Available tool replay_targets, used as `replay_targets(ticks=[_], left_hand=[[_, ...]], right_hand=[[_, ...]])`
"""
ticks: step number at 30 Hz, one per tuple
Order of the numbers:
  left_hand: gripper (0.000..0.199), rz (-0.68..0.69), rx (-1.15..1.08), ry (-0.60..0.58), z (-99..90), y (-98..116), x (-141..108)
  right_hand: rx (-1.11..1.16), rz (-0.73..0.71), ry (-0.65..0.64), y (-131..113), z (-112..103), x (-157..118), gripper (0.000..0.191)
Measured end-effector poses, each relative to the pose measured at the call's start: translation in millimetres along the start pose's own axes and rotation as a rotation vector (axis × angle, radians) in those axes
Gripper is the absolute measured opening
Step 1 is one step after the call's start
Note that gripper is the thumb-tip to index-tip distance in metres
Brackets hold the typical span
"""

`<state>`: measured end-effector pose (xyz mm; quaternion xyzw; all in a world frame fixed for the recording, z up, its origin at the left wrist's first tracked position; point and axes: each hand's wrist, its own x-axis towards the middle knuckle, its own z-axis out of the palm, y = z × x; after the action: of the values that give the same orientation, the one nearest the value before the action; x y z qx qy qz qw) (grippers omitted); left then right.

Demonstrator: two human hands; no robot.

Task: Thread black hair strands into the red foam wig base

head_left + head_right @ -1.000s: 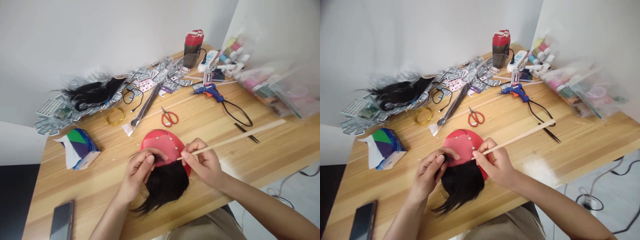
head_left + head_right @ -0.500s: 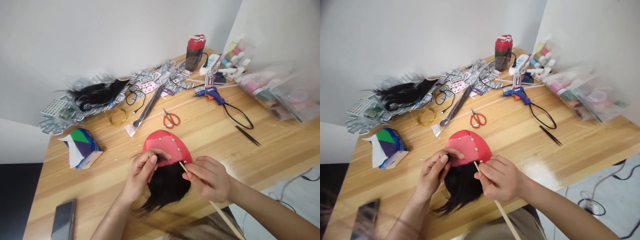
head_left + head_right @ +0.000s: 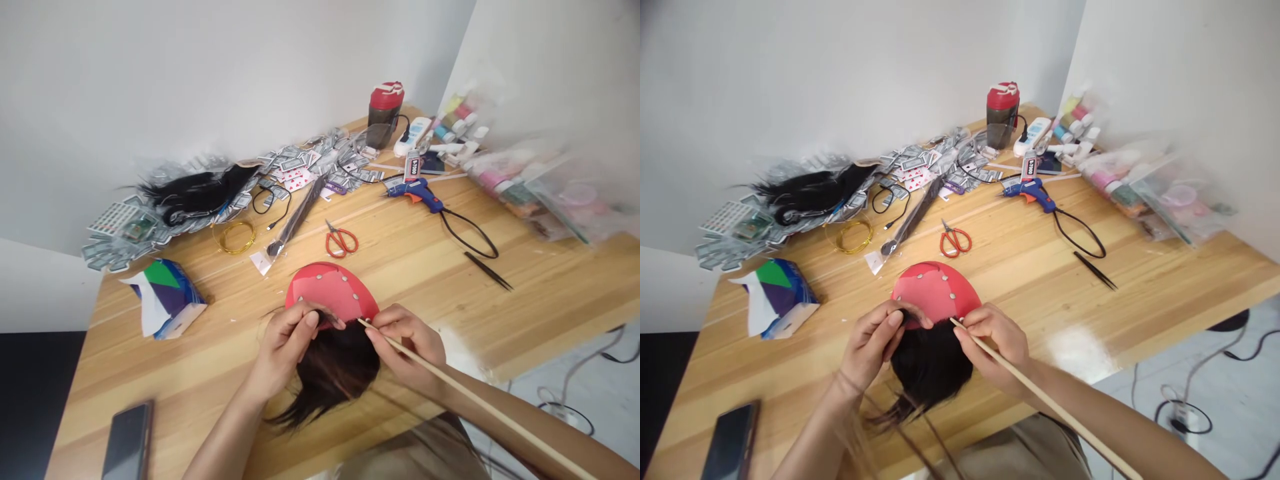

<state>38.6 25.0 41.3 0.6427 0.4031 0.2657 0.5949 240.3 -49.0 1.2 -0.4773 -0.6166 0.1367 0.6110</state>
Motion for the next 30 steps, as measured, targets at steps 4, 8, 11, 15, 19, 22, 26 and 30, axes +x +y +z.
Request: replay_targets(ticks=[4,8,11,15,19,22,26,30], left_hand=[[0.043,0.002,0.01,-0.003,-0.6,-1,0],[0.04,0.002,0.012,-0.002,-0.1,0,-1],[0.042,0.005,0.014,-0.001,0.5,1,-1],[0.043,0.001,0.012,-0.002,0.7,1,0],[0.046,0.005,0.002,-0.013,0.6,1,0],[0.046,0.005,-0.006,-0.011,0.5,2,0],[0.05,0.003,-0.028,0.018,1.5,3,1],[0.054,-0.01,-0.043,0.046,3.0,1,1]], right_hand=[[0.03,-0.07,-0.015,5,1,-2,0.031],[0.035,-0.075,-0.03,8,2,-5,0.032],[0.049,-0.072,-0.013,7,2,-4,0.032],[0.071,-0.056,0.008,2,3,1,0.03],[0.08,-0.058,0.023,2,5,2,0.029],[0.089,-0.047,0.041,4,6,-1,0.027],[0.115,0.036,0.05,1,8,-5,0.025],[0.097,0.124,0.041,-3,8,-3,0.024]])
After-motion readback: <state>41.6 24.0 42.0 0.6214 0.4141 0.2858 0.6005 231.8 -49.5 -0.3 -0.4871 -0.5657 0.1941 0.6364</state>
